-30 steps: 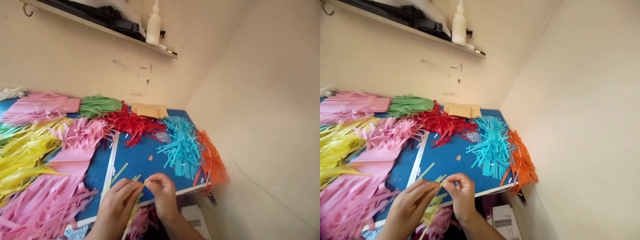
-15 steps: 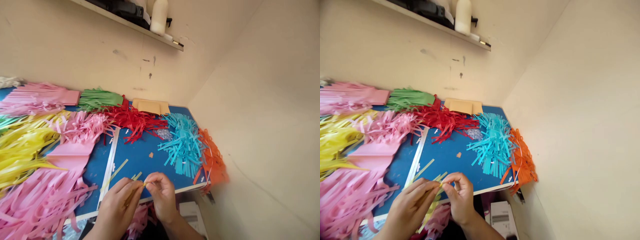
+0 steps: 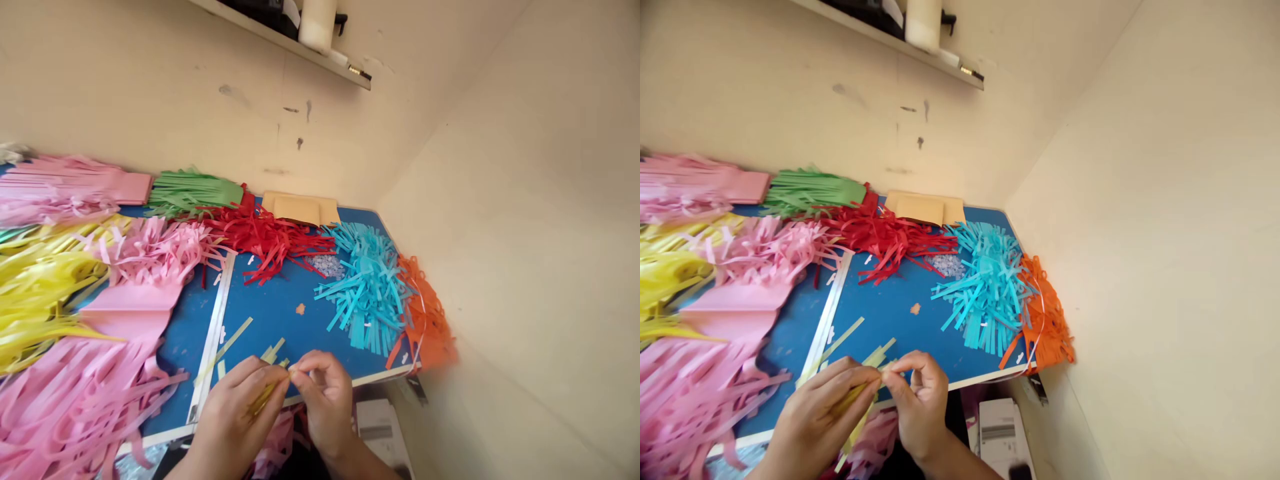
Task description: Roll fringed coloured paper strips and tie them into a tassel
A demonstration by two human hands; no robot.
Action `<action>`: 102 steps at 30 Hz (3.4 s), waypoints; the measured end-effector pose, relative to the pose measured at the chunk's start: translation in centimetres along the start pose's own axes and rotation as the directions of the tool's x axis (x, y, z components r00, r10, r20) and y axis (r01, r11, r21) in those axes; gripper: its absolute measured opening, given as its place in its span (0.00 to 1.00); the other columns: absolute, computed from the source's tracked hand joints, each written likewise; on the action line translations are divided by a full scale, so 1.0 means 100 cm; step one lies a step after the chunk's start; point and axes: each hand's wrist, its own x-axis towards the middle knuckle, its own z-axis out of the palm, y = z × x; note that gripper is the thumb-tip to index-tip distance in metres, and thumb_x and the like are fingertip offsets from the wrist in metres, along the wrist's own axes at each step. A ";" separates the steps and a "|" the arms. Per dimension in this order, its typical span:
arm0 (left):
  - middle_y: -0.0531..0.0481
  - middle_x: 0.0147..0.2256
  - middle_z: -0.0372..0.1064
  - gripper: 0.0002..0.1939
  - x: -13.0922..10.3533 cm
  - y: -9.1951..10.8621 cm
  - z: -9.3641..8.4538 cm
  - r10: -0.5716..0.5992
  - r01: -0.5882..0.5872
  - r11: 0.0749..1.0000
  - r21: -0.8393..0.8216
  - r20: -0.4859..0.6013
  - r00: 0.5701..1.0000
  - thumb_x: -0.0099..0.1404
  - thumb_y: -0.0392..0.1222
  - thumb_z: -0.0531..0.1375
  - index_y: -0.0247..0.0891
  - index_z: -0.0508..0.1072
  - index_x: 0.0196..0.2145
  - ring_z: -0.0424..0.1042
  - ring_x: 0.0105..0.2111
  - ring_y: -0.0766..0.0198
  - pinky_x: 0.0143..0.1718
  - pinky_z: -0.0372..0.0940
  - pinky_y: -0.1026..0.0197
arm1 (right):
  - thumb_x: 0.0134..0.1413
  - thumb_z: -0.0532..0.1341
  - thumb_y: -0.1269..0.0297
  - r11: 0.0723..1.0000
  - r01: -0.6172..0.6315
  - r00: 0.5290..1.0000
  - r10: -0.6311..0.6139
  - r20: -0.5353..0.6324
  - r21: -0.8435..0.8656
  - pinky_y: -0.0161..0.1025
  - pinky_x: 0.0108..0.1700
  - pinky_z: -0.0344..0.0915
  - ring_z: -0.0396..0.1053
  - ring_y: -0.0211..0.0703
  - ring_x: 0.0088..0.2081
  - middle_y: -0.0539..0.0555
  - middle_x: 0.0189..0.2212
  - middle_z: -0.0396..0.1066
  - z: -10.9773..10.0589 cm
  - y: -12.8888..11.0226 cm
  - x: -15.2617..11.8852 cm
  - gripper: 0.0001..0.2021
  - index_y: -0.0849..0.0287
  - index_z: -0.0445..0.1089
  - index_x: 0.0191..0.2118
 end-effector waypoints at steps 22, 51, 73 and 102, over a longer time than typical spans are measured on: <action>0.56 0.28 0.77 0.08 -0.013 -0.005 0.004 -0.033 0.043 0.992 0.120 -0.079 0.996 0.68 0.45 0.57 0.44 0.75 0.33 0.77 0.26 0.69 0.29 0.69 0.71 | 0.54 0.64 0.67 0.963 -0.185 0.980 0.197 0.041 -0.196 0.35 0.40 0.68 0.73 0.41 0.35 0.52 0.31 0.77 0.000 -0.009 -0.004 0.03 0.57 0.76 0.34; 0.53 0.28 0.76 0.08 -0.005 -0.019 -0.001 -0.179 0.189 0.973 -0.131 0.085 0.980 0.65 0.44 0.61 0.44 0.79 0.31 0.77 0.28 0.67 0.30 0.71 0.70 | 0.57 0.65 0.61 0.974 -0.206 0.963 0.219 0.155 -0.096 0.35 0.41 0.68 0.71 0.39 0.36 0.52 0.35 0.73 -0.008 -0.001 0.003 0.08 0.57 0.70 0.39; 0.55 0.24 0.73 0.09 -0.008 0.003 -0.003 -0.088 0.090 0.996 -0.012 0.084 0.993 0.65 0.41 0.59 0.42 0.74 0.27 0.74 0.23 0.69 0.25 0.67 0.72 | 0.59 0.60 0.70 0.880 0.191 0.914 0.002 0.405 -0.436 0.41 0.47 0.62 0.70 0.42 0.38 0.51 0.33 0.75 -0.023 -0.027 0.011 0.03 0.56 0.70 0.37; 0.51 0.35 0.78 0.06 -0.012 -0.007 -0.004 0.115 -0.117 0.991 0.062 0.045 0.992 0.64 0.40 0.61 0.42 0.76 0.40 0.78 0.36 0.65 0.43 0.73 0.64 | 0.57 0.67 0.67 0.863 0.204 0.946 -0.052 0.319 -0.462 0.36 0.40 0.66 0.73 0.40 0.32 0.50 0.29 0.77 -0.026 -0.039 0.012 0.03 0.55 0.76 0.31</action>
